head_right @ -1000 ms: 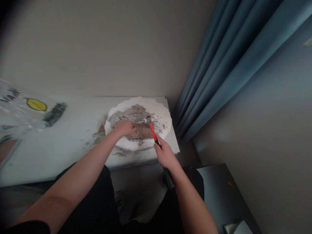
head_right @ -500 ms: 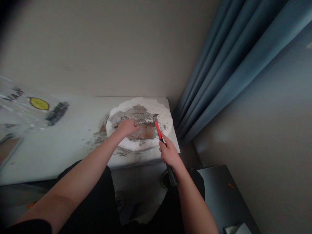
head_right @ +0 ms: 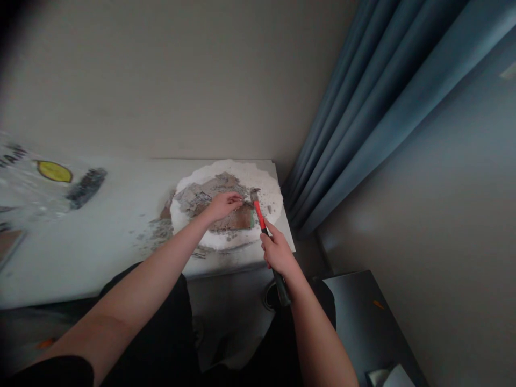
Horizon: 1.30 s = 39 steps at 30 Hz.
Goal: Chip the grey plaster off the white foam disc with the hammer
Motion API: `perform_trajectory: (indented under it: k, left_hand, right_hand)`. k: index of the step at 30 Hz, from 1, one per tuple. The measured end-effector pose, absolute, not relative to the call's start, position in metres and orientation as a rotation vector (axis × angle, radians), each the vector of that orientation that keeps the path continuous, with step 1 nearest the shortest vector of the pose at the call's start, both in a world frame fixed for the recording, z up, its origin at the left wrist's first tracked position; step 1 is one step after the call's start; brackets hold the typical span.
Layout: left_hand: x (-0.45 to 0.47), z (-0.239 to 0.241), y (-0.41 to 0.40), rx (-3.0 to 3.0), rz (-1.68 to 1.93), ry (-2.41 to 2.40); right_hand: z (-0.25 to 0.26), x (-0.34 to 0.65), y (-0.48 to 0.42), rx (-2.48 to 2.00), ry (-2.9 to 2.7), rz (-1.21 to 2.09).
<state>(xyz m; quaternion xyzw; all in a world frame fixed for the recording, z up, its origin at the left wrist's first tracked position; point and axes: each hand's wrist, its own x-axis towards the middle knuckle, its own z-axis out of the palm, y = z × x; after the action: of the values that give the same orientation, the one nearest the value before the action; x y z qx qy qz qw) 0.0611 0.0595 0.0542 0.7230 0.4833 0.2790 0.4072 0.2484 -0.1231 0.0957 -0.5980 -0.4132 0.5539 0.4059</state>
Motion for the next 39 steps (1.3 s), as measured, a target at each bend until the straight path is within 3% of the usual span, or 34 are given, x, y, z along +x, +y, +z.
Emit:
perform_trajectory:
  k: [8, 18, 39]
  left_hand:
    - [0.071, 0.047, 0.058, 1.806, 0.849, 1.151]
    - [0.075, 0.032, 0.052, 1.937, 0.696, 1.162]
    - [0.073, 0.028, 0.054, 1.894, 0.735, 1.204]
  right_hand:
    - [0.097, 0.251, -0.123, -1.5, -1.03, 1.414]
    - [0.096, 0.252, -0.123, -1.514, -1.027, 1.423]
    - [0.1, 0.251, -0.123, -1.535, -1.027, 1.422]
